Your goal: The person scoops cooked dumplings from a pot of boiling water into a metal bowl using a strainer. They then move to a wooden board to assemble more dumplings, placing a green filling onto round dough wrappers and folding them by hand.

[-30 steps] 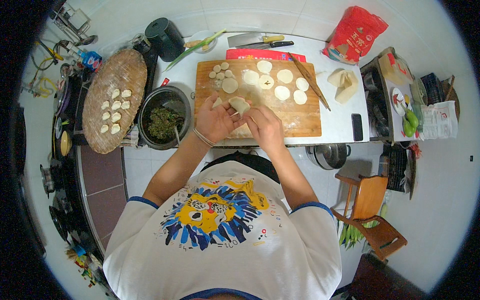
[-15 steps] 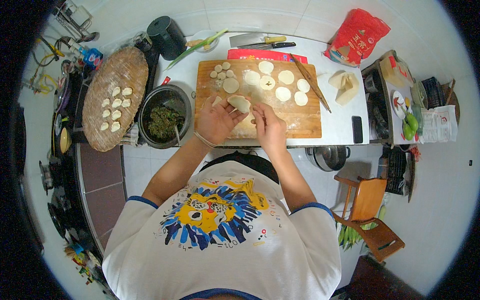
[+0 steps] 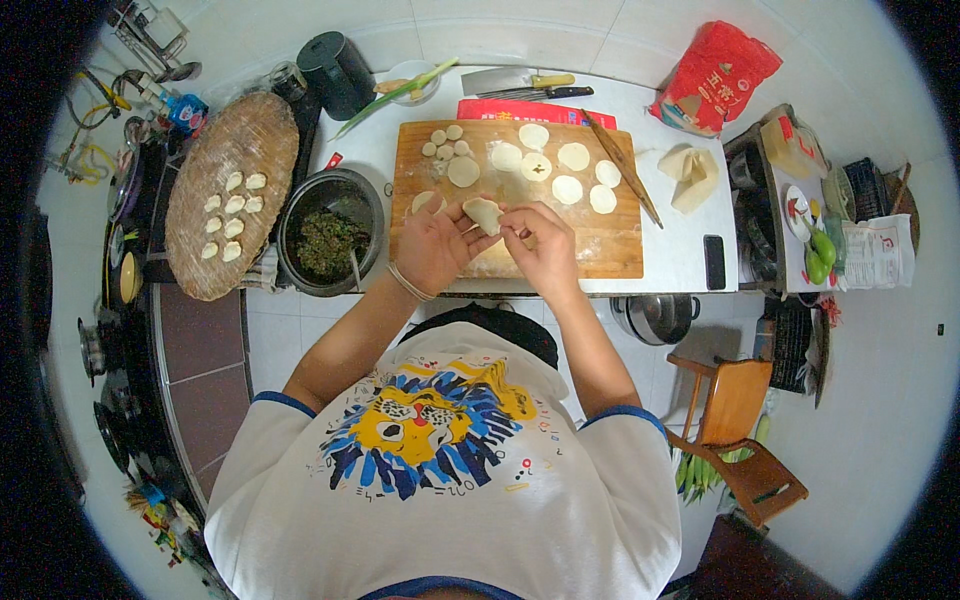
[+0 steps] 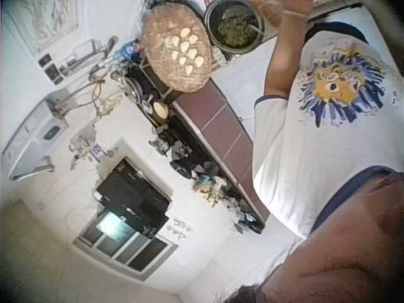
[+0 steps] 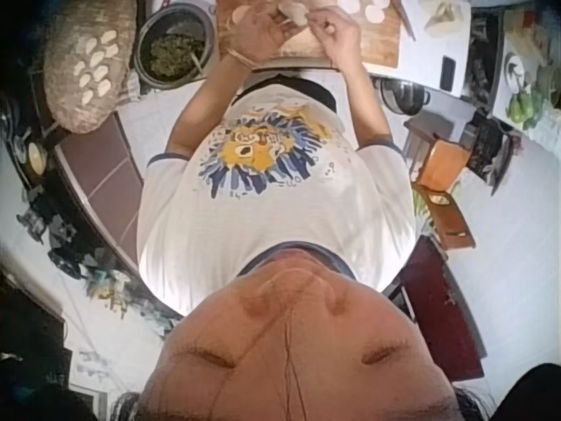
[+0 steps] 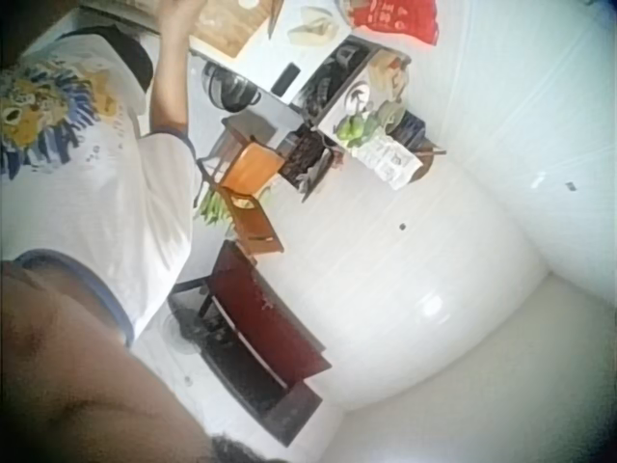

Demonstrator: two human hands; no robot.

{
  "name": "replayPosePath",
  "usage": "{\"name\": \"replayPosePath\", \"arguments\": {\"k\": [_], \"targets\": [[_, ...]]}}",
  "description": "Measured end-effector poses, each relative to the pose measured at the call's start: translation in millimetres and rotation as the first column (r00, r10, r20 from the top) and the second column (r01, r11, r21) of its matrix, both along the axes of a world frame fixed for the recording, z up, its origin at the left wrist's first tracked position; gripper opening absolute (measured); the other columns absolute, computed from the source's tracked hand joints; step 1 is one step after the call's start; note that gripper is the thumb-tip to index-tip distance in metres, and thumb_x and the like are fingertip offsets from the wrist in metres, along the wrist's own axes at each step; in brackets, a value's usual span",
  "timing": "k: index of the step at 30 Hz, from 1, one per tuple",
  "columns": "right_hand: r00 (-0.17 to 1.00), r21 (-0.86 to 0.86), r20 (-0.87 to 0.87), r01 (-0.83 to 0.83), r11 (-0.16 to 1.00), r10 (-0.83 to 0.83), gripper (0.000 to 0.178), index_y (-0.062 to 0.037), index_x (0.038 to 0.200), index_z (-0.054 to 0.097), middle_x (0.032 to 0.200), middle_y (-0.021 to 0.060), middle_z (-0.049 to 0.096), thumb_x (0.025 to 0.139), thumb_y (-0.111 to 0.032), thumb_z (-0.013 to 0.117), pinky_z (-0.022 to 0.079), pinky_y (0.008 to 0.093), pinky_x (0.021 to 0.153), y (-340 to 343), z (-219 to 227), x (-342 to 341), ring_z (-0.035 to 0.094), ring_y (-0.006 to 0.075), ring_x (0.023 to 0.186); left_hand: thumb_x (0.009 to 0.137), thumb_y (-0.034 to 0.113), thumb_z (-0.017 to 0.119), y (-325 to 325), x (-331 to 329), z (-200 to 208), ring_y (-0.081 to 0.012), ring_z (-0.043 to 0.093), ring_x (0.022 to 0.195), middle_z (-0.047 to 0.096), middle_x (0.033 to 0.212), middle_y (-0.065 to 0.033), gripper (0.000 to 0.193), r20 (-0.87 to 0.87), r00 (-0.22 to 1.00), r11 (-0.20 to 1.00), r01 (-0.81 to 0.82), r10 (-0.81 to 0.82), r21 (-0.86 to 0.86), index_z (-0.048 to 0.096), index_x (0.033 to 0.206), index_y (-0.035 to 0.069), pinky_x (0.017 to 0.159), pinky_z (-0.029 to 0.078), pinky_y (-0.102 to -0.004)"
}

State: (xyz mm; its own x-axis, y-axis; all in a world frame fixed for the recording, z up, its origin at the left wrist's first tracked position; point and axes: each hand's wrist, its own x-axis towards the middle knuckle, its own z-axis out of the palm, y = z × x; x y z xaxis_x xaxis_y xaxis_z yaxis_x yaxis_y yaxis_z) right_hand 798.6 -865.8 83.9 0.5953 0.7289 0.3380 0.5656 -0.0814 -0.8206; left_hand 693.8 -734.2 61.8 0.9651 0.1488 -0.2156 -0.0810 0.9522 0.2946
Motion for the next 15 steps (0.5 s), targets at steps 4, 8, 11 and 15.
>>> {"name": "replayPosePath", "arguments": {"k": [4, 8, 11, 15], "targets": [[0.986, -0.030, -0.132, 0.095, 0.995, -0.098, 0.013, -0.0008, 0.079, 0.062, 0.076, 0.0089, 0.061, 0.067, 0.005, 0.063, 0.048, 0.0244, 0.058, 2.7, -3.0, -4.2, 0.060, 0.0142, 0.067, 0.091, 0.043, 0.029, -5.4, 0.3, -3.3, -0.0240, 0.049, 0.108, 0.050, 0.116, -0.0160, 0.053, -0.040, 0.997, 0.989, -0.053, 0.059, 0.135, 0.042, 0.119, 0.000, 0.097, 0.036, -0.0360], [0.977, -0.075, -0.179, 0.102, 0.992, -0.114, 0.015, -0.0006, 0.082, 0.063, 0.073, 0.0091, 0.062, 0.068, 0.005, 0.063, 0.049, 0.0243, 0.058, 1.7, -7.1, -3.7, 0.060, 0.0140, 0.064, 0.092, 0.040, 0.030, -9.6, -0.2, -3.2, -0.0205, 0.049, 0.107, 0.051, 0.114, -0.0124, 0.049, -0.036, 0.996, 0.969, -0.077, 0.088, 0.235, 0.042, 0.119, 0.002, 0.096, 0.037, -0.0342], [0.976, -0.052, -0.193, 0.088, 0.995, -0.097, 0.016, -0.0006, 0.083, 0.064, 0.072, 0.0091, 0.062, 0.068, 0.005, 0.063, 0.048, 0.0243, 0.058, 1.0, -9.4, -3.0, 0.060, 0.0139, 0.063, 0.092, 0.038, 0.030, -9.8, -0.7, -2.2, -0.0196, 0.049, 0.106, 0.051, 0.114, -0.0114, 0.047, -0.040, 0.995, 0.972, -0.078, 0.089, 0.220, 0.042, 0.119, 0.003, 0.096, 0.038, -0.0334], [0.986, -0.057, -0.139, 0.083, 0.995, -0.091, 0.013, -0.0007, 0.080, 0.063, 0.069, 0.0084, 0.062, 0.069, 0.004, 0.063, 0.047, 0.0243, 0.055, -0.3, -12.4, -0.5, 0.059, 0.0135, 0.060, 0.092, 0.037, 0.030, -12.1, -0.3, -5.0, -0.0188, 0.048, 0.107, 0.050, 0.115, -0.0100, 0.045, -0.037, 0.995, 0.955, -0.079, 0.093, 0.285, 0.042, 0.120, 0.003, 0.096, 0.037, -0.0322]]}}
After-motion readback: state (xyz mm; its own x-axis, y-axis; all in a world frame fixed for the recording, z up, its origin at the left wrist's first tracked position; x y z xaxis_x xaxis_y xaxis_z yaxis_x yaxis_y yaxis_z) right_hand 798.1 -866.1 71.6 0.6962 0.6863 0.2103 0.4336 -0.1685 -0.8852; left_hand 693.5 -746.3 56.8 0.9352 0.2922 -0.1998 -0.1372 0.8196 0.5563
